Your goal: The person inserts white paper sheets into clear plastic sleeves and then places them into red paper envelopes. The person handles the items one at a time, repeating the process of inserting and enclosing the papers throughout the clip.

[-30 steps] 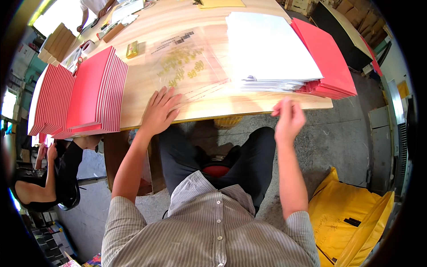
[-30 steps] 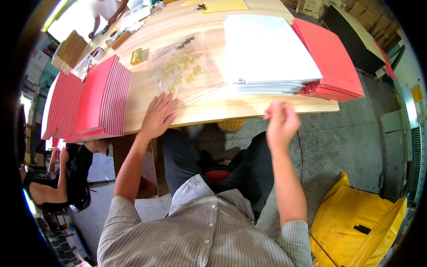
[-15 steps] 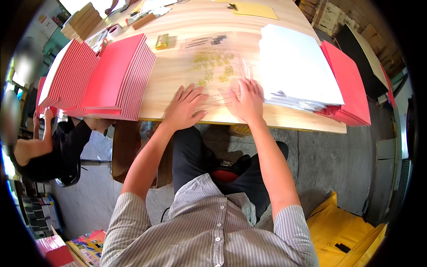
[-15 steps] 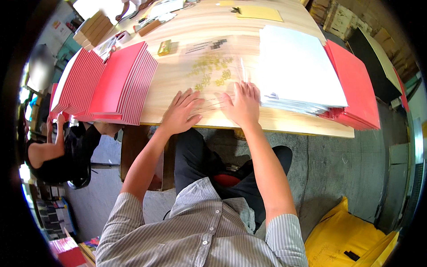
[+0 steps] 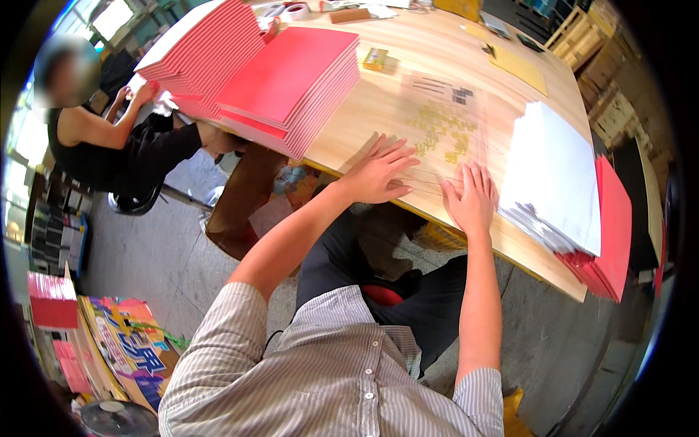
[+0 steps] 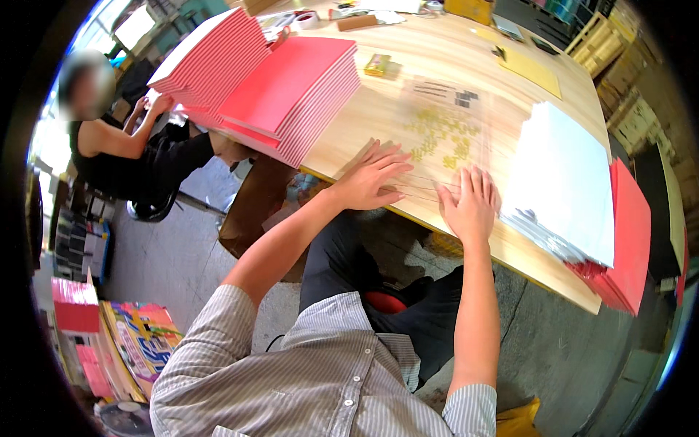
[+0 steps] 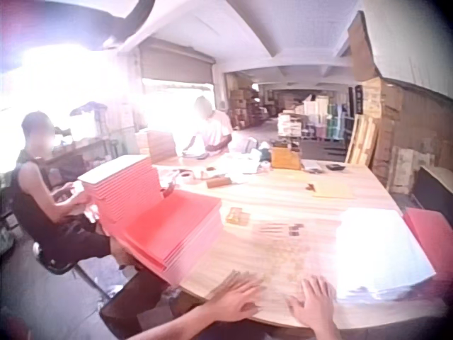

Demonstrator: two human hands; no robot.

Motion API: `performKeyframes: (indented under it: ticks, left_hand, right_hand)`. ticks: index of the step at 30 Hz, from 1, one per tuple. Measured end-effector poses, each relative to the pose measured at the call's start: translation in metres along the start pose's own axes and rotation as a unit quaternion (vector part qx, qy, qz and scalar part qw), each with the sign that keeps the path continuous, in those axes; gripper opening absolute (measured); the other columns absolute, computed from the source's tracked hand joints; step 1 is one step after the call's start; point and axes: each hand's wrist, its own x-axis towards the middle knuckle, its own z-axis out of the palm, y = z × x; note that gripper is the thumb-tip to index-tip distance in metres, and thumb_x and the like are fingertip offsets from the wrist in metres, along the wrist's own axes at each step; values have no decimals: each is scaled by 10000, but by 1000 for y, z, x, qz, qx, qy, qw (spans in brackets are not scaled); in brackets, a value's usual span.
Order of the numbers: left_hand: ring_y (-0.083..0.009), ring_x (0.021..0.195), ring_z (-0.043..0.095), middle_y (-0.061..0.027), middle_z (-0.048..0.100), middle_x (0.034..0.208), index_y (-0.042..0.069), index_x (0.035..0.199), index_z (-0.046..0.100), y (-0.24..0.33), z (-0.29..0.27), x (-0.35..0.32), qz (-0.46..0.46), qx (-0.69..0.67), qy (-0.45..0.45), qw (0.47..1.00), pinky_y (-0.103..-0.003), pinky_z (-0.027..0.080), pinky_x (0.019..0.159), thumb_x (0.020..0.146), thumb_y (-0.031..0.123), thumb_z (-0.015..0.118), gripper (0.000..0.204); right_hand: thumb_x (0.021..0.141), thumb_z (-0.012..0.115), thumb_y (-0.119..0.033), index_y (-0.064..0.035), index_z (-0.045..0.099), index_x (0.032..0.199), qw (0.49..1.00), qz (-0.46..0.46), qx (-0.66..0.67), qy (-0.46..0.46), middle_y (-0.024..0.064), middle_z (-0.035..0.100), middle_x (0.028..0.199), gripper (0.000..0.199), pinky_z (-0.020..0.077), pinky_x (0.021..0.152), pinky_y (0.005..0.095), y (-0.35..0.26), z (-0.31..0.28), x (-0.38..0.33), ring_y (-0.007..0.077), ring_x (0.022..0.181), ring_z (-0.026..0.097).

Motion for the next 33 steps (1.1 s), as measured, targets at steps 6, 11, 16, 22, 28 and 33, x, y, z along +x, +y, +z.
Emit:
performKeyframes:
  ticks: [6, 11, 16, 22, 28, 33]
  left_hand:
    - [-287, 1239, 593, -97, 644, 1312, 96, 1156, 695, -4, -126, -34, -5, 44, 140, 989, -445, 466, 1068, 753, 65, 805, 419]
    - [-290, 1345, 513, -85, 594, 1399, 135, 1283, 658, -60, -208, -75, -191, 99, 67, 974, -444, 451, 1092, 791, 131, 817, 518]
    - [-291, 1208, 609, -106, 645, 1313, 126, 1266, 673, -82, -212, -80, -202, 119, -16, 972, -404, 489, 1041, 834, 176, 770, 445]
    - [-260, 1063, 687, -91, 713, 1180, 121, 1195, 714, -90, -212, -70, -224, 134, -29, 965, -371, 547, 945, 855, 103, 737, 341]
    - [-268, 946, 707, -92, 736, 1058, 121, 1111, 742, -95, -216, -68, -206, 149, -28, 967, -356, 563, 857, 864, 105, 715, 249]
    - [-263, 948, 706, -84, 738, 1057, 126, 1113, 742, -102, -217, -70, -232, 116, -24, 965, -356, 561, 863, 871, 134, 712, 244]
  right_hand:
    - [953, 519, -560, -78, 480, 1460, 1000, 18, -21, -10, 98, 349, 1600, 701, 168, 1232, 475, 0, 2, -1, 318, 1521, 192]
    - [965, 513, -556, -67, 486, 1450, 999, -8, -8, 31, 117, 348, 1597, 689, 124, 1242, 480, 4, 6, -1, 322, 1525, 179]
    - [971, 516, -556, -61, 516, 1423, 1000, -13, 5, 22, 124, 392, 1569, 670, 138, 1237, 490, 7, 7, 0, 329, 1509, 221]
    - [964, 525, -559, -65, 541, 1397, 999, -15, 7, 38, 107, 436, 1539, 658, 157, 1229, 494, 13, 13, 0, 319, 1486, 270]
    - [954, 543, -553, -65, 552, 1378, 999, -13, 7, 51, 104, 461, 1518, 647, 170, 1230, 478, 14, 15, -1, 302, 1466, 312]
    - [953, 553, -551, -65, 549, 1378, 998, -13, 14, 58, 101, 474, 1508, 645, 179, 1227, 476, 13, 15, -1, 300, 1454, 333]
